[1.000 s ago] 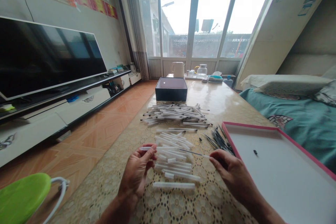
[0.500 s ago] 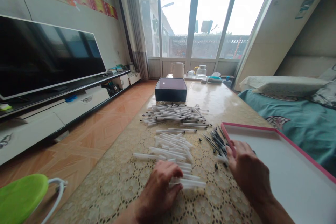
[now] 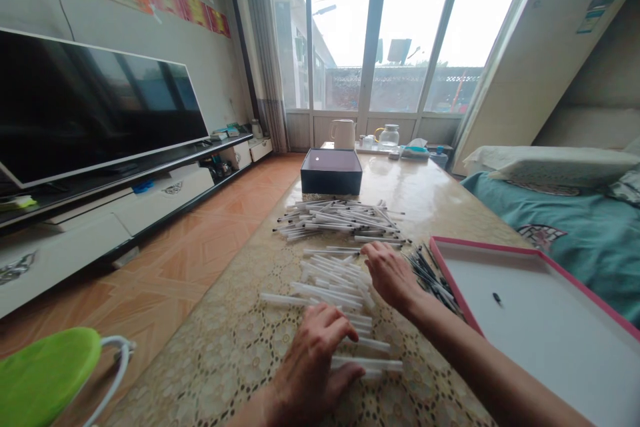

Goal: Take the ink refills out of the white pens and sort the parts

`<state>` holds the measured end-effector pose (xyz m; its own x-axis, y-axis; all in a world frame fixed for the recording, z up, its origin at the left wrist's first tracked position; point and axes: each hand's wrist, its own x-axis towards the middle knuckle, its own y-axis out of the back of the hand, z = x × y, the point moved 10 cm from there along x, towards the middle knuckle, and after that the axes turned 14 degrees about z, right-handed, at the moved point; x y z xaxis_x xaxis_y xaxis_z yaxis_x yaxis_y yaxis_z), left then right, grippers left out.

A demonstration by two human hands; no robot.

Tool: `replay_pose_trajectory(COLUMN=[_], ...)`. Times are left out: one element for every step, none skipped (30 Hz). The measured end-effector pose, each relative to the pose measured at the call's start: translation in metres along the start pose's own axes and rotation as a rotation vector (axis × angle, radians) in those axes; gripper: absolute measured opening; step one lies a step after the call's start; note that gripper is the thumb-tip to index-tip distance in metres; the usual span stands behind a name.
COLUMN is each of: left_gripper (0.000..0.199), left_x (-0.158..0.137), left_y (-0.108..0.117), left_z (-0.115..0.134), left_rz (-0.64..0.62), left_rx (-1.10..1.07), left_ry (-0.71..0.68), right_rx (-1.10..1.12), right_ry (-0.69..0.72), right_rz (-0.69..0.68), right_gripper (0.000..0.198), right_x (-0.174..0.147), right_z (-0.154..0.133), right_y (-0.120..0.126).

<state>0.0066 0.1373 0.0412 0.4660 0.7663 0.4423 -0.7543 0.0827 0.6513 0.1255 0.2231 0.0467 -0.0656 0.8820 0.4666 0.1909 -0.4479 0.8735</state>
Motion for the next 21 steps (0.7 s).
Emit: replay_pose_trajectory(left_gripper=[0.019, 0.017, 0.015, 0.012, 0.01, 0.008, 0.007, 0.006, 0.005, 0.004, 0.004, 0.004, 0.006, 0.008, 0.012, 0.018, 0.023, 0.029, 0.033, 0.035, 0.037], left_x=[0.0, 0.0, 0.0, 0.001, 0.001, 0.001, 0.002, 0.002, 0.003, 0.003, 0.003, 0.004, 0.004, 0.004, 0.004, 0.004, 0.004, 0.004, 0.005, 0.006, 0.007], left_y=[0.0, 0.002, 0.004, 0.006, 0.008, 0.01, 0.012, 0.014, 0.015, 0.016, 0.017, 0.018, 0.02, 0.024, 0.028, 0.033, 0.038, 0.042, 0.044, 0.043, 0.039], left_z=[0.0, 0.0, -0.001, -0.002, -0.004, -0.005, -0.006, -0.007, -0.007, -0.008, -0.008, -0.009, -0.01, -0.011, -0.011, -0.011, -0.01, -0.008, -0.006, -0.002, 0.003], left_rz=[0.01, 0.026, 0.047, 0.067, 0.088, 0.108, 0.122, 0.135, 0.145, 0.155, 0.164, 0.173, 0.192, 0.221, 0.257, 0.296, 0.333, 0.36, 0.365, 0.34, 0.289], left_rx=[-0.002, -0.002, 0.001, 0.007, 0.014, 0.022, 0.029, 0.035, 0.039, 0.042, 0.043, 0.042, 0.039, 0.038, 0.042, 0.05, 0.064, 0.082, 0.103, 0.121, 0.131], left_ry=[-0.001, 0.001, 0.009, 0.02, 0.033, 0.045, 0.051, 0.055, 0.055, 0.055, 0.054, 0.055, 0.059, 0.062, 0.061, 0.058, 0.047, 0.027, -0.001, -0.039, -0.09], right_rx=[-0.015, -0.029, -0.043, -0.059, -0.074, -0.088, -0.1, -0.109, -0.115, -0.121, -0.126, -0.129, -0.129, -0.126, -0.119, -0.102, -0.082, -0.046, 0.056, 0.159, 0.25], right_ry=[0.021, 0.038, 0.049, 0.053, 0.052, 0.048, 0.043, 0.04, 0.037, 0.031, 0.022, 0.01, -0.004, -0.016, -0.025, -0.03, -0.033, -0.029, -0.036, -0.027, -0.014], right_rz=[0.001, -0.002, -0.004, -0.005, -0.004, -0.001, 0.004, 0.009, 0.015, 0.021, 0.03, 0.041, 0.05, 0.058, 0.061, 0.055, 0.044, 0.026, -0.002, -0.03, -0.051], right_gripper=[0.023, 0.024, 0.024, 0.024, 0.024, 0.023, 0.022, 0.021, 0.02, 0.019, 0.019, 0.019, 0.018, 0.018, 0.017, 0.015, 0.014, 0.014, 0.015, 0.016, 0.018], right_x=[0.008, 0.015, 0.02, 0.023, 0.025, 0.026, 0.027, 0.027, 0.026, 0.025, 0.023, 0.019, 0.014, 0.006, -0.003, -0.014, -0.027, -0.041, -0.055, -0.069, -0.081], right_z=[0.001, 0.001, 0.002, 0.003, 0.004, 0.006, 0.007, 0.009, 0.01, 0.011, 0.012, 0.013, 0.013, 0.013, 0.011, 0.008, 0.004, 0.0, -0.005, -0.011, -0.017], right_y=[-0.005, -0.011, -0.017, -0.022, -0.026, -0.029, -0.031, -0.031, -0.03, -0.028, -0.023, -0.017, -0.009, 0.0, 0.009, 0.017, 0.024, 0.03, 0.034, 0.036, 0.039])
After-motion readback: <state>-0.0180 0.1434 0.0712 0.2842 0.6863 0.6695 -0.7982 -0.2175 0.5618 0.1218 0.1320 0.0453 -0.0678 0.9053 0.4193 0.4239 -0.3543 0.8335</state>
